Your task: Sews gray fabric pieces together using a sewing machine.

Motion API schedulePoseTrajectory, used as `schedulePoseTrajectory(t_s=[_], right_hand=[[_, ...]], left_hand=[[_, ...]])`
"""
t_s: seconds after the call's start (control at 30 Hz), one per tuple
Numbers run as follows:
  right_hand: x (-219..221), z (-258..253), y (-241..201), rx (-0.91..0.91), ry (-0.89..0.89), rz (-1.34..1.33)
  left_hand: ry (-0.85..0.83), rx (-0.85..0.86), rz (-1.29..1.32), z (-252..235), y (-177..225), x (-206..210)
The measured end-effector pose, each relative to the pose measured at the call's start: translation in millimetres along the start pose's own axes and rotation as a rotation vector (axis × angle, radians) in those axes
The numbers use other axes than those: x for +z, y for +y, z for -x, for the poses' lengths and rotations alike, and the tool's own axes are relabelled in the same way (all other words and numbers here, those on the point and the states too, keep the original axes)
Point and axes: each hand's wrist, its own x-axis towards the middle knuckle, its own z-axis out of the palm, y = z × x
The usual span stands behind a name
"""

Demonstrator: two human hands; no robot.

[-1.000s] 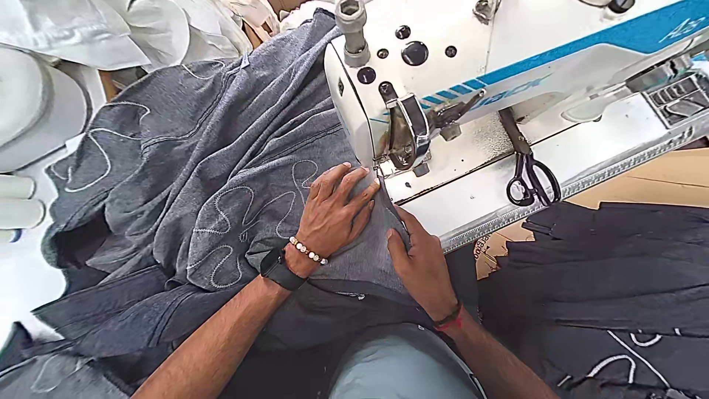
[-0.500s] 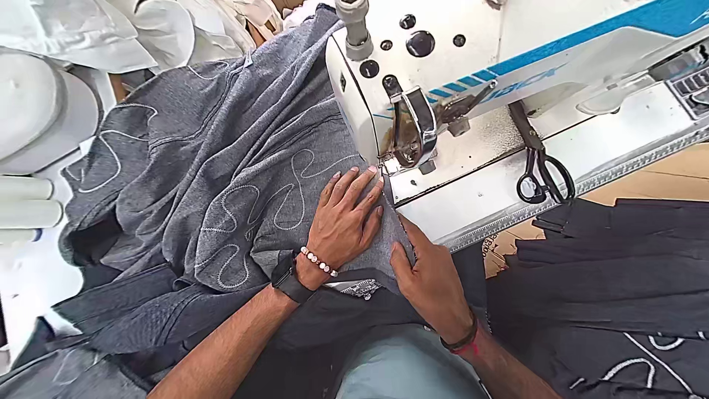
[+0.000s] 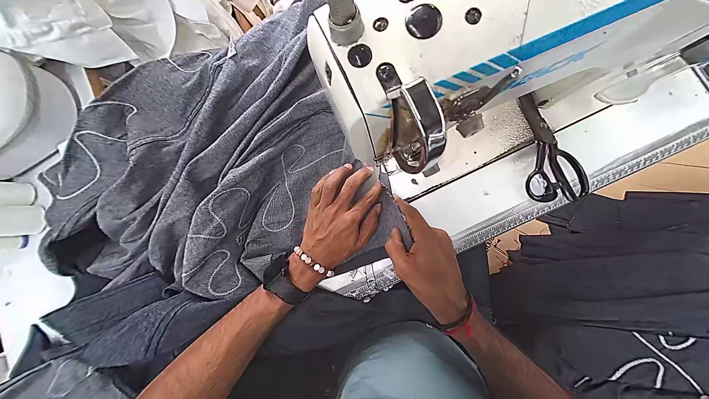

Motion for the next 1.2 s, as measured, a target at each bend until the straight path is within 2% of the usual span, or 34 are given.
schedulePoseTrajectory(t_s=[0.3,0.57,0.73,0.83,0.9,0.93,1.07,1.2], right_hand=[[5.3,-9.1,-1.3,0.034,0.053,0.004],[7.6,-40.4,-6.7,0.088,0.103,0.054],[14.1,-54.0,-11.3,0.088,0.128,0.1],[8.8,-60.6,-8.3,0.04,0.032,0.099],[-7.6,-72.3,-2.2,-0.015,-0.097,0.084],[-17.0,-77.2,-0.1,-0.04,-0.102,0.127],[-44.9,-75.0,-9.1,0.023,0.176,0.482],[-27.2,-54.8,18.1,-0.042,0.2,0.359]], left_hand=[[0.009,0.02,0.005,-3.4,-3.2,-1.4],[0.026,0.061,0.003,-9.6,-5.2,-4.3],[-0.046,0.026,0.044,-5.1,2.0,-10.2],[-0.033,0.038,0.091,-3.7,-7.4,-5.9],[-0.014,0.075,0.111,-5.5,-17.2,-4.1],[-0.007,0.095,0.112,-7.3,-20.5,-4.8],[0.005,0.126,0.079,-10.3,-23.4,-6.2],[0.022,0.194,0.073,-13.5,-12.3,-10.4]])
